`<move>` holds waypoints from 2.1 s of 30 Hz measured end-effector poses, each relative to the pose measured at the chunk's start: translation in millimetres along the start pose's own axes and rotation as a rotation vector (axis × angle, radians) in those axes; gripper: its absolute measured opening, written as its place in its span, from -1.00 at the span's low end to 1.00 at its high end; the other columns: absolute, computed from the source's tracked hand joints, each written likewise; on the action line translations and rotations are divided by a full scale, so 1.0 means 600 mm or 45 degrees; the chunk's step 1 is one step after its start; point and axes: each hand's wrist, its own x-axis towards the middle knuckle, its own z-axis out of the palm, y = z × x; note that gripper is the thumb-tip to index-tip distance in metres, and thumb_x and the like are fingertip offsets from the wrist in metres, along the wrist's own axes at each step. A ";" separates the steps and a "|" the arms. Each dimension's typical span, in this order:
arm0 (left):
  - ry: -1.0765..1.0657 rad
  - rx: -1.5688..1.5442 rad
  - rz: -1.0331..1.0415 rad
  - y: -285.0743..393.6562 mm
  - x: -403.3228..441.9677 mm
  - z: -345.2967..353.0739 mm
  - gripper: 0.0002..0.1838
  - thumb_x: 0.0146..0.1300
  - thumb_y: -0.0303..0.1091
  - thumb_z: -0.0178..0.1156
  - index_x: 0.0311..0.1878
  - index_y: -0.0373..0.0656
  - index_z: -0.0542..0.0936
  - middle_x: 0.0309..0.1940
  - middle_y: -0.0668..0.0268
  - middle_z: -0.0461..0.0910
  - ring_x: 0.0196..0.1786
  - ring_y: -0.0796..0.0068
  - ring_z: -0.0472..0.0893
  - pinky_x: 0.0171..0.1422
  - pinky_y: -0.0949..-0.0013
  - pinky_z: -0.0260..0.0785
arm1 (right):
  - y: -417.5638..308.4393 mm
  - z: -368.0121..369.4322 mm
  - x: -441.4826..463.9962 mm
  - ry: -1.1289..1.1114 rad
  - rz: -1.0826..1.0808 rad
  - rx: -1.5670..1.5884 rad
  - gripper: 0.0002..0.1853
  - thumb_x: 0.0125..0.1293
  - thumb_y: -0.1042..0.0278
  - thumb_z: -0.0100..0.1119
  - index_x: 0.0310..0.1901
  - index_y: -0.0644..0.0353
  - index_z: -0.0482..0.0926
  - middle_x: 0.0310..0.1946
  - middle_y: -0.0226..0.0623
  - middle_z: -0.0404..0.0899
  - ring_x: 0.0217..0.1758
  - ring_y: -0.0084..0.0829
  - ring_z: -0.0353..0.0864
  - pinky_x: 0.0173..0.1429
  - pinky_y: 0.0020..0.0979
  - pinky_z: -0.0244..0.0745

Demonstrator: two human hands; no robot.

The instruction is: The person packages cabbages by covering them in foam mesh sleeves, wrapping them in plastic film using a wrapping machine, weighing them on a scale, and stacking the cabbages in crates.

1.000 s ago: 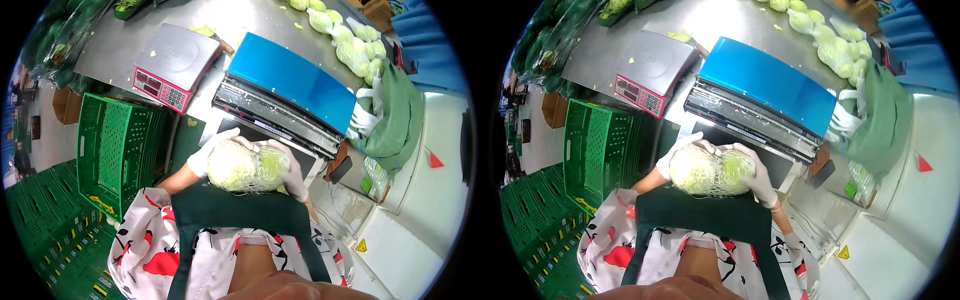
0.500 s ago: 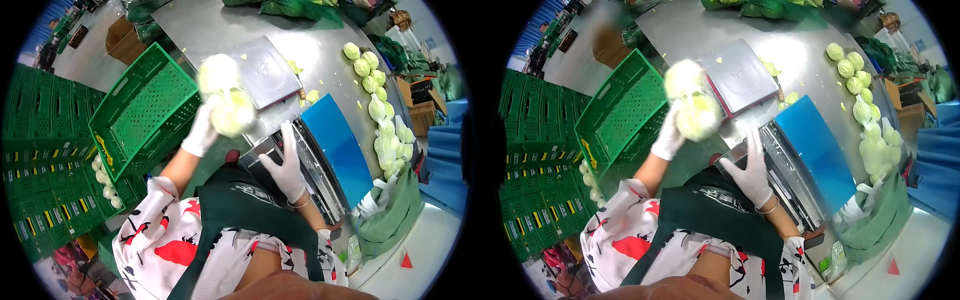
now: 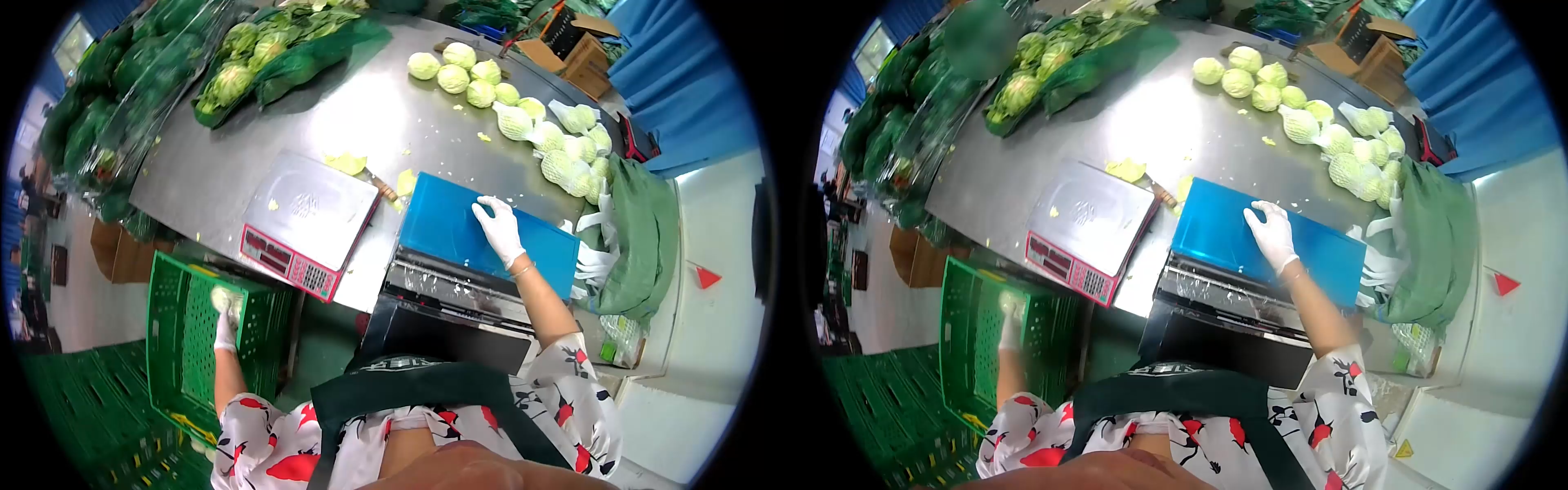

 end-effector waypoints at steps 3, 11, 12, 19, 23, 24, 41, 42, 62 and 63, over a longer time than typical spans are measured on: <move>-0.213 -0.089 -0.151 -0.006 0.032 -0.032 -0.21 0.43 0.15 0.06 0.49 -0.29 0.28 0.44 0.09 0.37 0.40 0.21 0.39 0.44 0.24 0.20 | 0.038 -0.004 0.054 0.009 0.002 -0.186 -0.58 0.34 0.04 0.25 0.04 0.21 0.67 0.13 -0.05 0.61 0.32 -0.06 0.45 0.44 -0.16 0.30; 0.397 0.585 1.426 0.347 -0.043 0.375 -0.34 0.42 -0.39 0.20 0.51 -0.33 0.22 0.47 -0.01 0.28 0.50 0.15 0.29 0.59 0.17 0.07 | 0.100 0.044 0.115 0.037 -0.096 -0.472 -0.72 0.44 0.16 0.09 -0.16 0.18 0.69 -0.24 -0.15 0.70 -0.08 -0.08 0.65 0.07 -0.07 0.49; 0.544 0.867 1.477 0.379 -0.020 0.454 -0.36 0.41 -0.41 0.21 0.49 -0.33 0.24 0.46 0.05 0.31 0.49 0.21 0.31 0.57 0.21 0.09 | 0.093 0.043 0.113 0.087 -0.113 -0.434 -0.73 0.44 0.18 0.08 -0.19 0.17 0.69 -0.28 -0.16 0.69 -0.11 -0.08 0.65 0.03 -0.07 0.49; -0.510 0.606 1.046 0.422 0.294 1.057 -0.13 0.27 -0.17 0.40 0.51 -0.34 0.21 0.37 -0.02 0.40 0.36 0.22 0.47 0.39 0.29 0.34 | 0.070 0.025 0.122 0.048 -0.049 -0.297 -0.78 0.42 0.23 0.08 -0.21 0.13 0.68 -0.26 -0.21 0.70 -0.12 -0.08 0.64 -0.06 -0.09 0.50; -0.531 0.465 0.944 0.437 0.398 1.339 0.07 0.14 0.04 0.46 0.48 -0.52 0.16 0.33 -0.14 0.41 0.36 0.13 0.45 0.40 0.24 0.32 | 0.085 0.036 0.125 0.078 -0.089 -0.301 -0.83 0.39 0.27 0.12 -0.19 0.09 0.69 -0.22 -0.29 0.71 -0.09 -0.16 0.64 -0.04 -0.16 0.52; -0.517 0.483 0.858 0.444 0.392 1.389 0.16 0.07 0.13 0.48 0.48 -0.52 0.15 0.37 -0.15 0.35 0.38 0.09 0.42 0.41 0.23 0.30 | 0.085 0.035 0.126 0.061 -0.069 -0.300 -0.83 0.39 0.27 0.13 -0.18 0.08 0.69 -0.22 -0.30 0.71 -0.10 -0.17 0.65 -0.04 -0.17 0.53; -1.303 0.019 0.129 0.407 0.333 1.245 -0.19 0.32 0.17 0.21 0.48 -0.10 0.28 0.41 0.25 0.39 0.36 0.27 0.46 0.35 -0.02 0.38 | 0.075 0.031 0.132 0.052 -0.029 -0.269 -0.81 0.35 0.29 0.07 -0.41 0.08 0.59 -0.43 -0.26 0.62 -0.27 -0.10 0.60 -0.20 -0.12 0.48; -1.285 -0.010 0.135 0.410 0.279 1.181 -0.21 0.32 0.14 0.22 0.48 -0.12 0.28 0.41 0.22 0.39 0.36 0.26 0.46 0.38 0.01 0.37 | 0.080 0.035 0.130 0.062 -0.023 -0.275 -0.80 0.35 0.29 0.08 -0.43 0.09 0.59 -0.44 -0.24 0.61 -0.29 -0.08 0.60 -0.21 -0.09 0.48; -0.033 0.385 1.049 0.325 -0.114 0.506 -0.01 0.25 -0.24 0.41 0.61 -0.18 0.02 0.48 -0.12 0.22 0.53 0.06 0.26 0.58 0.15 0.11 | 0.123 0.059 0.115 0.255 0.010 -0.352 -0.66 0.47 0.05 0.06 -0.16 0.14 0.70 -0.25 -0.11 0.71 -0.16 -0.07 0.68 -0.05 -0.16 0.56; 0.023 0.250 1.041 0.340 -0.132 0.488 -0.04 0.25 -0.25 0.41 0.60 -0.18 0.05 0.46 -0.10 0.25 0.50 0.08 0.30 0.57 0.14 0.15 | 0.133 0.061 0.117 0.300 -0.011 -0.264 -0.66 0.47 0.06 0.07 -0.13 0.14 0.70 -0.20 -0.11 0.71 -0.12 -0.08 0.68 -0.01 -0.17 0.55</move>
